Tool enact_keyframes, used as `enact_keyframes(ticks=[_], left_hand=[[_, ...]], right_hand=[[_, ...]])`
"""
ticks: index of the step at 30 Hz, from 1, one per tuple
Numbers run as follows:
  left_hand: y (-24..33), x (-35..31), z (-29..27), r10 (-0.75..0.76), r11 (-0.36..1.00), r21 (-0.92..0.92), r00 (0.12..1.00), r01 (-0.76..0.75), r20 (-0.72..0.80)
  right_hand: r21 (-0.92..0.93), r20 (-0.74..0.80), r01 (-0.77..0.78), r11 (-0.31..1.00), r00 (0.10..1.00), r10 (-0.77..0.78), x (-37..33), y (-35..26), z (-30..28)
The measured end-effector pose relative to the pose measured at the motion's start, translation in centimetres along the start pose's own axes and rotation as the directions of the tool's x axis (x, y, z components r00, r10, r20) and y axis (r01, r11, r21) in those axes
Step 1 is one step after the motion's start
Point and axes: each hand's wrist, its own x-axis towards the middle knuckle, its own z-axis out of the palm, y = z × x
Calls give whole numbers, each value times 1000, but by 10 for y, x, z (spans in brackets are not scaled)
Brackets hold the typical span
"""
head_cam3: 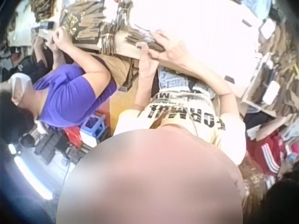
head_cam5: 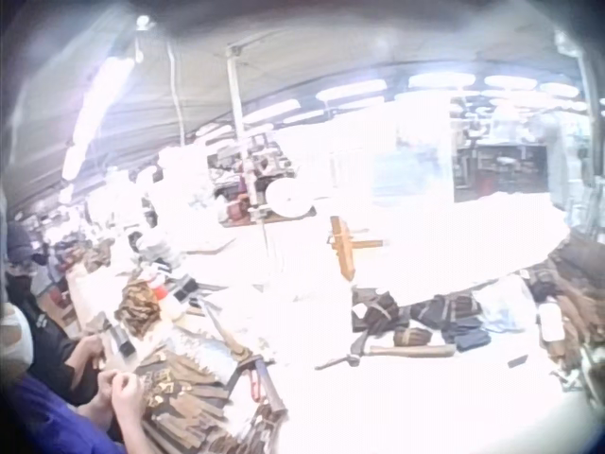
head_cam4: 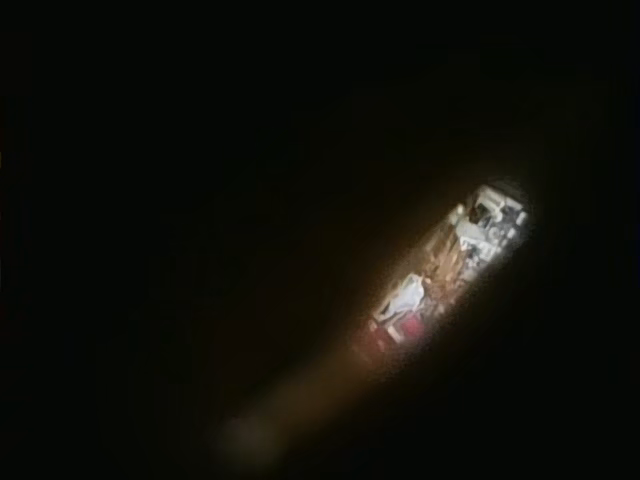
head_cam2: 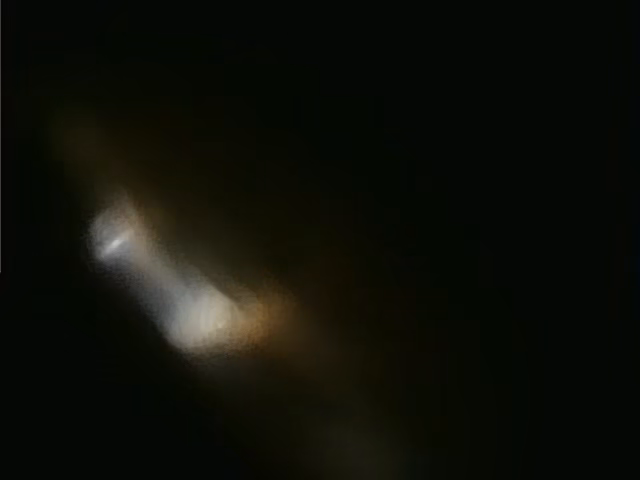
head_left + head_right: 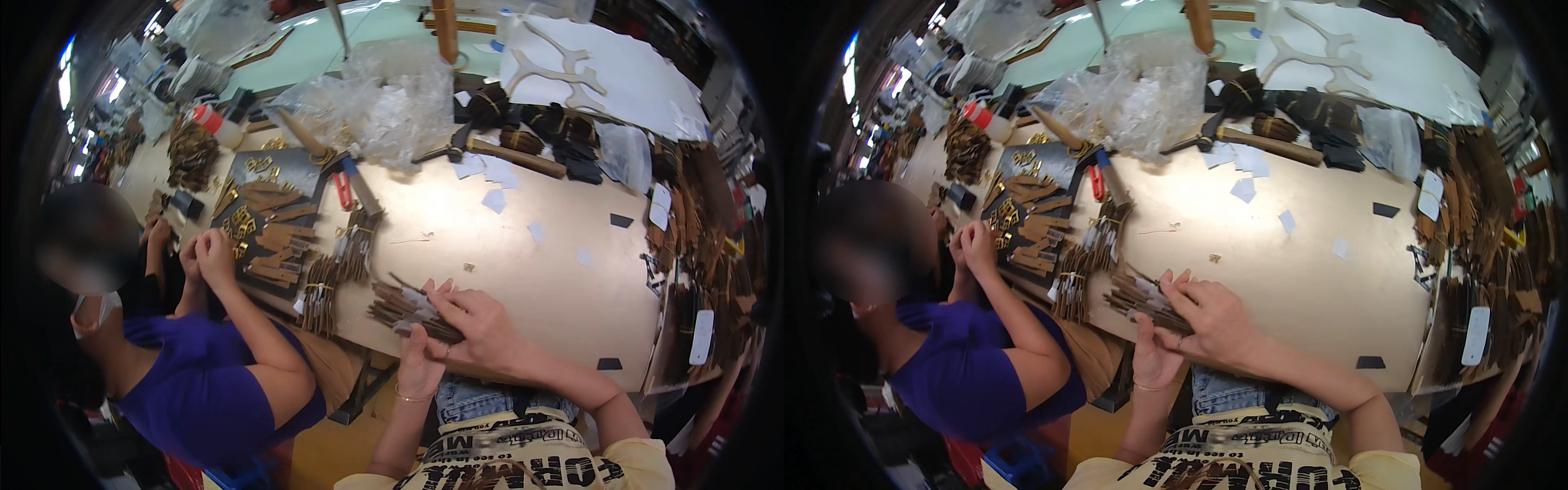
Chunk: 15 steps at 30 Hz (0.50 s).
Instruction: The person repeatedly picks small black and brown leather pieces from a table, aligns them, and attaches a white paper label to each pair. The person stacks the labeled pairs into a small bundle and places it on the table.
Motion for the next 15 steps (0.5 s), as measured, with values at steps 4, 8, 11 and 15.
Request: enact_keyframes(ticks=[4, 8, 11, 15], left_hand=[[-2, -6, -1, -67, 995, -73, 997, 64, -28], [-9, -5, 0, -99, 993, -57, 993, 102, 59], [-20, 0, 7, -140, 967, -202, 986, 157, 94], [-25, 16, 17, -169, 970, -157, 980, 184, 108]], right_hand=[[-267, 26, 74, 961, 997, -69, -16, -14, -4], [-328, -37, -78, 942, 997, 70, -27, -30, -12], [-239, -7, -148, 960, 989, 151, -35, -29, -29], [15, -43, -222, 975, 974, 223, -62, -10, -74]])
